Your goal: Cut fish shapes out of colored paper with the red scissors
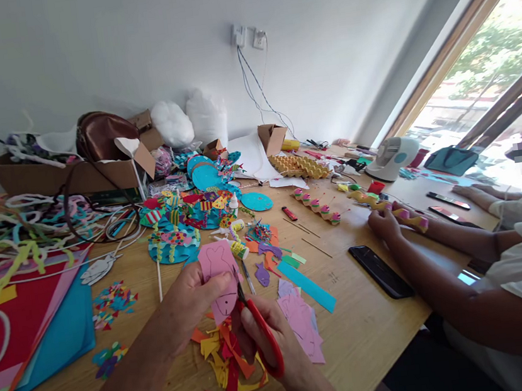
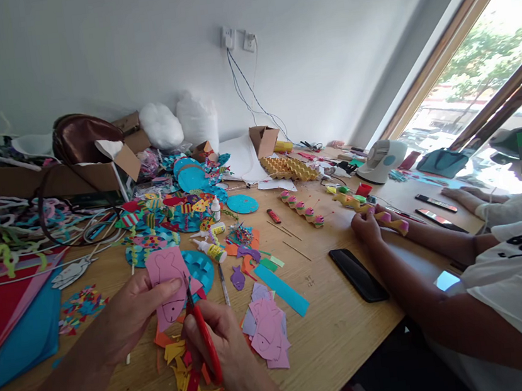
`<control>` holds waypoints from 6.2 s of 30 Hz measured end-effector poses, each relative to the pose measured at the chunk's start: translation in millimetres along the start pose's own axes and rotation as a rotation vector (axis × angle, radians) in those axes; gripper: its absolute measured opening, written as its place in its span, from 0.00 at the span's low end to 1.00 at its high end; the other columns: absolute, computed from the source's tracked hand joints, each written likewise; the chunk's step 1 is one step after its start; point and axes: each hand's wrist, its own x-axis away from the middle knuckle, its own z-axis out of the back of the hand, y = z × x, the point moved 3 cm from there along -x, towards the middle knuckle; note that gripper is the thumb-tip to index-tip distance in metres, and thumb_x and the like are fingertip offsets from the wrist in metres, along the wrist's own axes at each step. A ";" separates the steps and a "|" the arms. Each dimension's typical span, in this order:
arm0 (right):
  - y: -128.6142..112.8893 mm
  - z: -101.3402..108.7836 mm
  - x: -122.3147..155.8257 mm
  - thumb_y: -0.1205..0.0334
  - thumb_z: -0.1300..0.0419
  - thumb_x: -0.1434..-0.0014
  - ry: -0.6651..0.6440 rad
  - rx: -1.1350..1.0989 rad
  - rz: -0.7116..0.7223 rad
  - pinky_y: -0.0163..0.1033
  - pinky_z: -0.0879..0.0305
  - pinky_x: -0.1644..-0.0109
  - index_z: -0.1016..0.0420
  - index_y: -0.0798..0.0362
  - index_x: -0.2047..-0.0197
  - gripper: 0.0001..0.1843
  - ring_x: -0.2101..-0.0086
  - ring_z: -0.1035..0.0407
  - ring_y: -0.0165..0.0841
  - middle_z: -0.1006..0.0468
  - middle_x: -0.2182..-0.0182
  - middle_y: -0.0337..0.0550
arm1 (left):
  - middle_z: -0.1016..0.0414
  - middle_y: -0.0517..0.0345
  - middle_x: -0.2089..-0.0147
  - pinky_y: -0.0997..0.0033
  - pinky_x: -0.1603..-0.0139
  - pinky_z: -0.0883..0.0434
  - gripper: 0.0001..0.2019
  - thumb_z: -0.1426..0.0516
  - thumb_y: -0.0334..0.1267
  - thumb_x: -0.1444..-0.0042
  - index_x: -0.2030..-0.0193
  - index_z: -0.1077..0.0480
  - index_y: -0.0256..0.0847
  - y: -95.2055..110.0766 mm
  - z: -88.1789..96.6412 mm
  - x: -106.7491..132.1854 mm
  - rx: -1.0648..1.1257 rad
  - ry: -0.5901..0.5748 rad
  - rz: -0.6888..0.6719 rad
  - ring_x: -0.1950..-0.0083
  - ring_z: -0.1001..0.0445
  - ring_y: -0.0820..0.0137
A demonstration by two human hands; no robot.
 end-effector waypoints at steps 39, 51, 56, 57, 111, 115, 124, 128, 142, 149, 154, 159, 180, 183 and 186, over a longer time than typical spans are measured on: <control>-8.3 2.0 3.7 0.32 0.46 0.46 0.038 0.103 -0.038 0.31 0.55 0.81 0.42 0.51 0.80 0.31 0.84 0.50 0.24 0.42 0.87 0.31 | 0.33 0.64 0.77 0.75 0.72 0.36 0.07 0.41 0.40 0.58 0.75 0.31 0.38 -0.2 -1.5 0.2 -0.038 -0.080 0.021 0.75 0.37 0.74; -7.2 4.5 6.2 0.35 0.46 0.43 0.085 0.181 -0.008 0.31 0.57 0.81 0.42 0.52 0.80 0.29 0.83 0.50 0.24 0.42 0.86 0.32 | 0.33 0.64 0.77 0.73 0.71 0.37 0.07 0.40 0.39 0.58 0.73 0.29 0.38 -0.6 -0.3 -0.5 -0.035 -0.097 0.026 0.74 0.36 0.73; -3.2 6.3 6.6 0.34 0.46 0.44 0.096 0.190 -0.015 0.31 0.59 0.81 0.42 0.52 0.80 0.30 0.83 0.51 0.24 0.43 0.86 0.31 | 0.32 0.63 0.77 0.74 0.71 0.37 0.06 0.40 0.39 0.59 0.75 0.30 0.38 1.2 -1.5 -0.8 -0.042 -0.106 0.024 0.74 0.36 0.73; -2.8 6.8 6.6 0.35 0.46 0.44 0.107 0.199 -0.018 0.31 0.59 0.81 0.42 0.52 0.80 0.29 0.83 0.51 0.24 0.43 0.86 0.31 | 0.32 0.63 0.77 0.74 0.71 0.37 0.06 0.40 0.39 0.59 0.76 0.30 0.38 1.1 -1.5 -1.1 -0.048 -0.110 0.025 0.75 0.36 0.73; -0.8 9.4 7.0 0.56 0.47 0.39 0.079 0.331 0.017 0.31 0.58 0.79 0.45 0.51 0.78 0.18 0.81 0.52 0.25 0.49 0.82 0.30 | 0.29 0.63 0.76 0.75 0.70 0.34 0.07 0.40 0.40 0.54 0.75 0.27 0.38 0.1 9.5 -3.0 -0.145 -0.085 -0.068 0.72 0.32 0.72; -0.9 9.8 8.3 0.54 0.47 0.38 0.082 0.315 0.027 0.31 0.58 0.79 0.45 0.51 0.78 0.19 0.80 0.52 0.25 0.49 0.82 0.30 | 0.29 0.62 0.76 0.75 0.72 0.35 0.06 0.41 0.39 0.54 0.75 0.26 0.38 -1.8 9.3 -3.4 -0.144 -0.087 -0.058 0.73 0.33 0.72; -3.3 13.3 8.9 0.55 0.47 0.39 0.062 0.400 0.049 0.32 0.59 0.79 0.46 0.51 0.78 0.19 0.79 0.54 0.25 0.50 0.81 0.31 | 0.24 0.63 0.74 0.77 0.71 0.33 0.05 0.41 0.35 0.53 0.70 0.23 0.41 0.7 7.5 -2.6 -0.092 -0.160 -0.076 0.72 0.30 0.73; -6.1 12.1 9.5 0.55 0.48 0.39 0.068 0.410 0.069 0.32 0.58 0.78 0.45 0.52 0.78 0.18 0.79 0.54 0.25 0.49 0.81 0.31 | 0.26 0.63 0.75 0.78 0.73 0.35 0.05 0.40 0.36 0.53 0.70 0.23 0.41 1.9 8.2 -3.3 -0.103 -0.143 -0.066 0.73 0.32 0.74; -5.6 10.9 7.7 0.56 0.48 0.39 0.088 0.424 0.062 0.32 0.58 0.78 0.47 0.51 0.79 0.19 0.79 0.54 0.25 0.49 0.81 0.31 | 0.27 0.61 0.73 0.76 0.72 0.36 0.07 0.41 0.39 0.52 0.69 0.24 0.39 1.6 8.6 -1.7 -0.117 -0.118 -0.063 0.72 0.34 0.73; -6.4 11.8 7.6 0.56 0.48 0.39 0.075 0.434 0.064 0.32 0.59 0.79 0.47 0.51 0.78 0.19 0.80 0.54 0.25 0.50 0.82 0.30 | 0.27 0.61 0.72 0.76 0.71 0.36 0.06 0.41 0.39 0.51 0.68 0.25 0.40 -1.5 9.4 -2.4 -0.107 -0.126 -0.049 0.72 0.33 0.72; -5.8 11.6 9.4 0.55 0.49 0.38 0.064 0.423 0.070 0.33 0.57 0.77 0.43 0.52 0.77 0.18 0.78 0.53 0.26 0.47 0.80 0.32 | 0.28 0.62 0.72 0.76 0.72 0.38 0.06 0.41 0.39 0.51 0.69 0.26 0.39 3.1 7.6 -2.9 -0.138 -0.115 -0.060 0.72 0.35 0.73; -2.1 12.5 9.1 0.53 0.48 0.39 0.082 0.449 0.055 0.32 0.56 0.77 0.44 0.52 0.78 0.19 0.78 0.53 0.26 0.47 0.80 0.32 | 0.31 0.64 0.75 0.77 0.73 0.39 0.06 0.41 0.39 0.53 0.71 0.27 0.39 6.5 7.0 -3.5 -0.139 -0.090 -0.084 0.74 0.37 0.74; -2.0 12.9 9.1 0.49 0.48 0.37 0.056 0.449 0.060 0.32 0.57 0.77 0.44 0.52 0.78 0.22 0.78 0.53 0.26 0.47 0.80 0.32 | 0.32 0.66 0.75 0.79 0.74 0.40 0.09 0.39 0.43 0.51 0.71 0.30 0.40 1.5 12.3 -5.6 -0.117 -0.073 -0.058 0.74 0.38 0.76; -0.7 11.8 8.5 0.47 0.48 0.37 0.035 0.374 0.034 0.32 0.55 0.77 0.42 0.52 0.76 0.22 0.78 0.51 0.26 0.45 0.80 0.32 | 0.33 0.67 0.76 0.79 0.77 0.41 0.10 0.38 0.43 0.52 0.71 0.31 0.40 1.4 9.4 -4.6 -0.034 -0.089 -0.030 0.76 0.40 0.77; -0.6 9.1 7.6 0.42 0.50 0.38 0.041 0.279 0.005 0.32 0.54 0.77 0.42 0.52 0.77 0.24 0.80 0.49 0.26 0.42 0.82 0.32 | 0.33 0.66 0.77 0.79 0.77 0.41 0.11 0.37 0.43 0.55 0.72 0.32 0.40 0.8 4.8 -3.2 0.057 -0.084 -0.010 0.77 0.39 0.77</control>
